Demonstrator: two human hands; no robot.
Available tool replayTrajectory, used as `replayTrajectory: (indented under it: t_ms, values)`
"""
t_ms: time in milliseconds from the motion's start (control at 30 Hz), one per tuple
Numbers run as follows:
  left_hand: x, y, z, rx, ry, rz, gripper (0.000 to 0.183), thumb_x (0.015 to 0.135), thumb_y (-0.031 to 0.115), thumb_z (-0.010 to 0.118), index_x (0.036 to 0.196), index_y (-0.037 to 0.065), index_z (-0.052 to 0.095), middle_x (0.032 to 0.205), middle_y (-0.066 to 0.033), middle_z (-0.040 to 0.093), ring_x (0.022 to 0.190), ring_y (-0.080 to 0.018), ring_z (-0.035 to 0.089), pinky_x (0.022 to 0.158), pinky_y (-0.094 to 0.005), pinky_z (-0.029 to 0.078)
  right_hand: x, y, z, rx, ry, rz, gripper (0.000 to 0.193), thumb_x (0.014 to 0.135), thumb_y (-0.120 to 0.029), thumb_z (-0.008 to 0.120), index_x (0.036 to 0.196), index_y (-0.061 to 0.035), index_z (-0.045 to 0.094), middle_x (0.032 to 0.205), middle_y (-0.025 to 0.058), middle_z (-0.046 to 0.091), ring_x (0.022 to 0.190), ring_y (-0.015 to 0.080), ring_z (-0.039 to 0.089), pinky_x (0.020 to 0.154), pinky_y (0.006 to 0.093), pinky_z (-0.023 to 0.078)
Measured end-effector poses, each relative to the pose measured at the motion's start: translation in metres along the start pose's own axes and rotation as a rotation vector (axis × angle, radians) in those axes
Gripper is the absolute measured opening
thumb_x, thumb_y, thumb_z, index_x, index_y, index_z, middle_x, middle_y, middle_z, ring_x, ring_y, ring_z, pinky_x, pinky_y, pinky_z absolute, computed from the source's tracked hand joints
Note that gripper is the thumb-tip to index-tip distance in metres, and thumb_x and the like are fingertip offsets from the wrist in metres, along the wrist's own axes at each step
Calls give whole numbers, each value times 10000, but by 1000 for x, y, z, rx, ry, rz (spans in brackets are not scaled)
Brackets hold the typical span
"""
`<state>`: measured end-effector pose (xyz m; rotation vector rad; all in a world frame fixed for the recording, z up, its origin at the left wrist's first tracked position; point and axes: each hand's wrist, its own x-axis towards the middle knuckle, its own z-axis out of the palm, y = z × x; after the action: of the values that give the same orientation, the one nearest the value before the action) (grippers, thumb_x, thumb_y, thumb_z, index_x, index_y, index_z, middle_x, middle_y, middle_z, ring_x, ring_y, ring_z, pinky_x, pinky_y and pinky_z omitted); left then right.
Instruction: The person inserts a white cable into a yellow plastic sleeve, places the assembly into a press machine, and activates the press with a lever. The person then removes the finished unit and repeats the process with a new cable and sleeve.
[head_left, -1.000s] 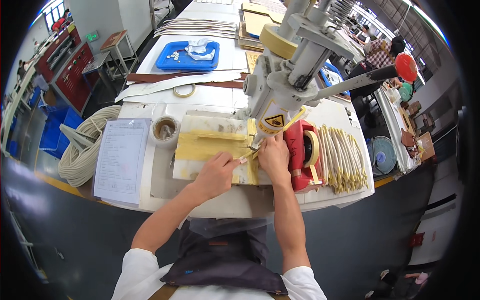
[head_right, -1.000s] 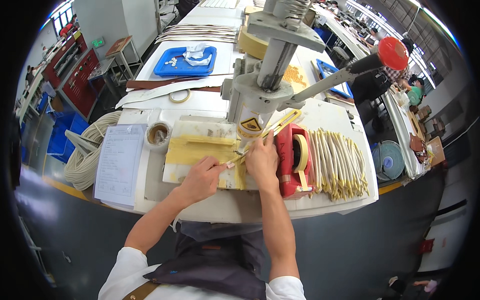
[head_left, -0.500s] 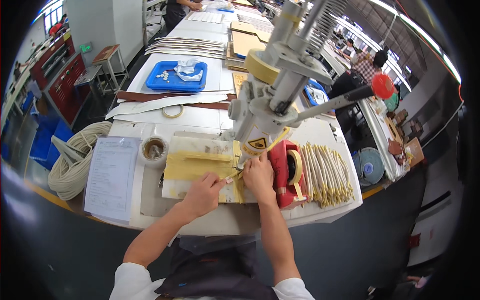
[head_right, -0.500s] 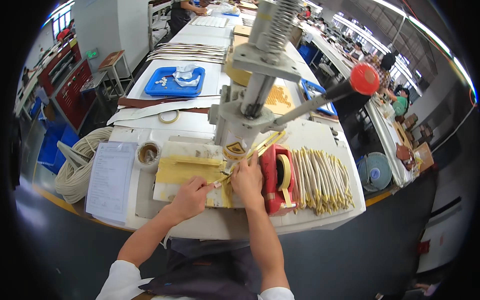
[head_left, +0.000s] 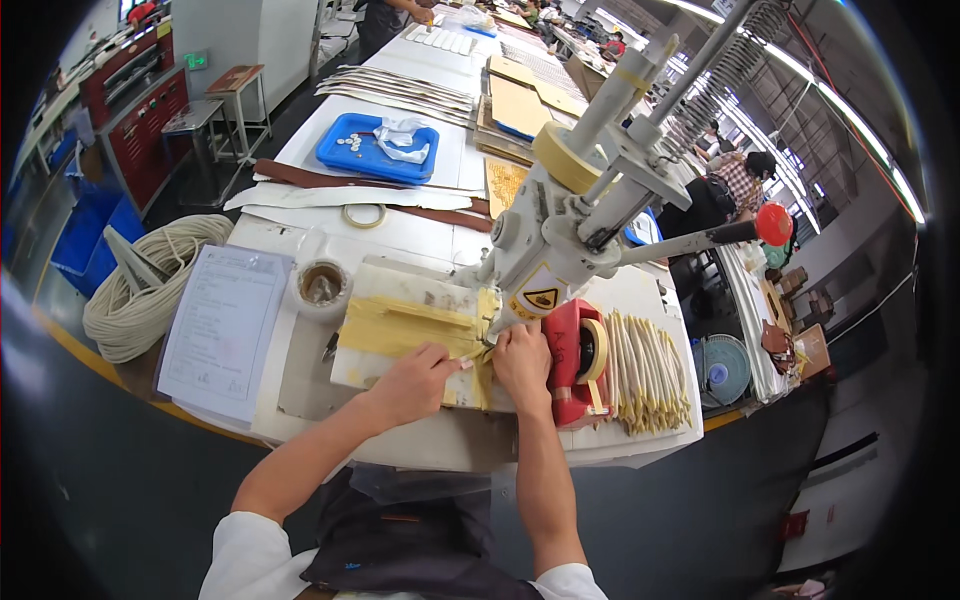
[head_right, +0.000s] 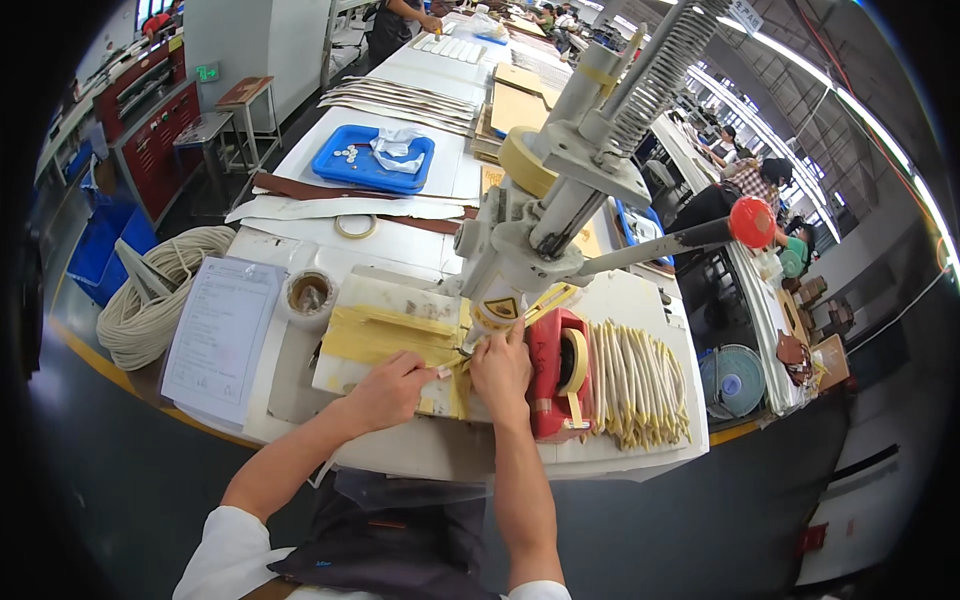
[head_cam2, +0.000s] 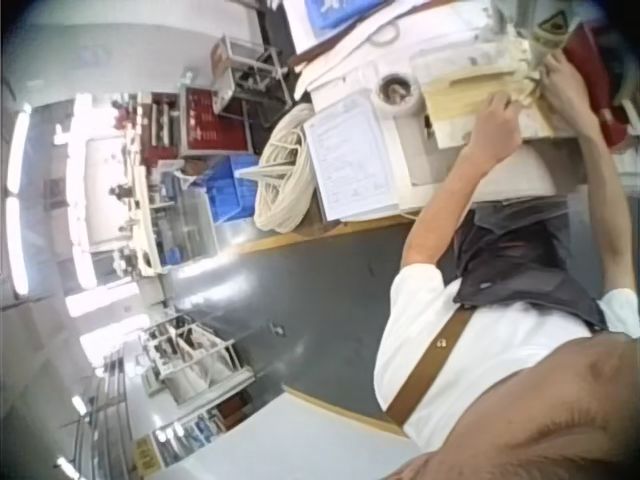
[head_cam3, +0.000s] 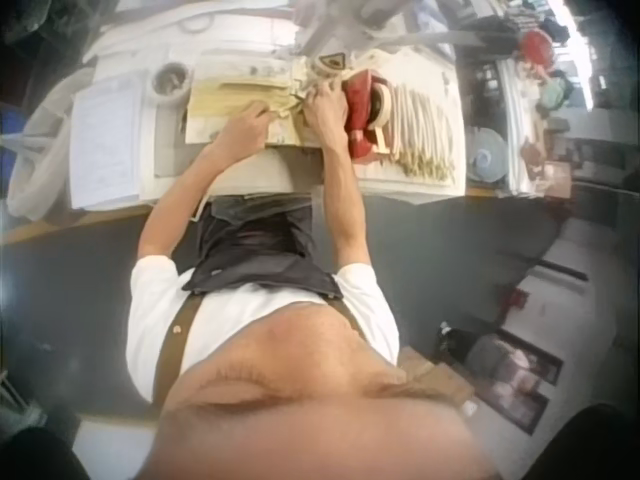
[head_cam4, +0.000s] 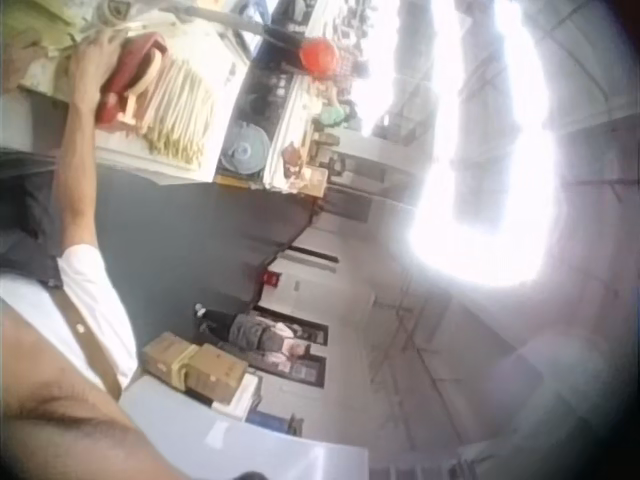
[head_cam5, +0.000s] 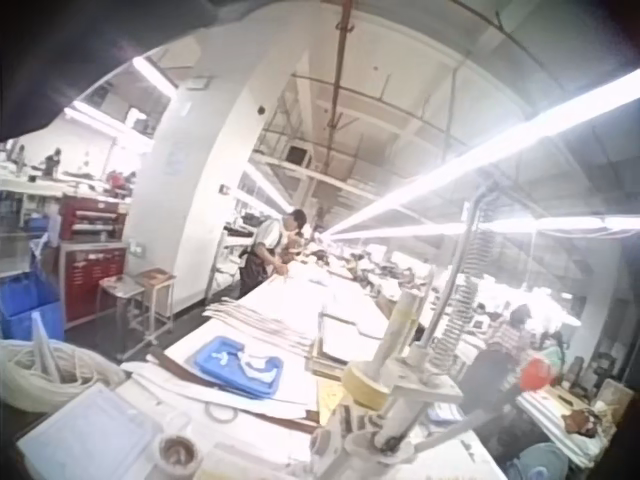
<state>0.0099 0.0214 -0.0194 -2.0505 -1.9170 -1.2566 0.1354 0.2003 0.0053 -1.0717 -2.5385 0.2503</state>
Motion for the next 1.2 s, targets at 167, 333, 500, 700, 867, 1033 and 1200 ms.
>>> replayTrajectory:
  t_ms: [167, 333, 500, 700, 867, 1033, 1200]
  values:
    - [2, 3, -2, -12, -31, -30, 387, 787, -37, 629, 1166, 5, 692, 968, -138, 598, 909, -327, 607, 830, -410, 529, -9, 6, -19, 269, 75, 23, 385, 947, -94, 580, 1298, 64, 585, 1466, 339, 479, 998, 397, 681, 898, 468, 564]
    - [-2, -3, 3, -13, -26, -13, 411, 788, -46, 617, 1193, -1, 677, 977, -131, 586, 926, -322, 594, 836, -399, 523, 11, -3, -143, 1403, 582, 91, 517, 1064, -207, 493, 1509, 49, 431, 1391, 158, 594, 1294, 237, 563, 1123, 377, 412]
    - [-1, -1, -1, 18, -60, -54, 398, 796, -47, 609, 1186, -5, 679, 982, -119, 571, 954, -307, 573, 853, -383, 512, 69, -34, -308, 1776, 83, -517, 480, 1043, -421, 527, 1236, 11, 609, 1173, 259, 651, 930, 274, 606, 879, 403, 462]
    - [2, 4, -2, -31, -55, -74, 389, 777, -63, 576, 1150, -15, 676, 994, -154, 573, 957, -339, 587, 845, -420, 515, 19, -45, -269, 1613, 451, -608, 359, 1066, -268, 434, 729, -145, 442, 618, -4, 420, 561, 113, 341, 675, 334, 315]
    - [3, 5, 1, -29, -25, -53, 386, 767, -62, 578, 1136, -14, 679, 990, -147, 577, 947, -340, 590, 855, -425, 512, -71, -22, -168, 1337, 680, -734, 333, 1025, -274, 475, 725, -135, 436, 595, 42, 446, 608, 219, 447, 860, 465, 364]
    - [6, 3, -3, -43, 17, -85, 310, 815, -51, 590, 1111, -18, 678, 960, -151, 592, 917, -344, 600, 810, -426, 520, -50, -19, -212, 1350, 475, -660, 322, 1045, -353, 494, 828, -117, 467, 730, 66, 472, 721, 234, 470, 924, 499, 381]
    - [3, 2, -8, -13, 205, -180, 203, 876, -18, 616, 1072, -32, 667, 882, -154, 603, 784, -349, 606, 698, -426, 519, 50, -41, -276, 1536, 328, -557, 399, 1110, -397, 428, 1142, -26, 571, 818, 69, 494, 779, 203, 457, 849, 418, 431]
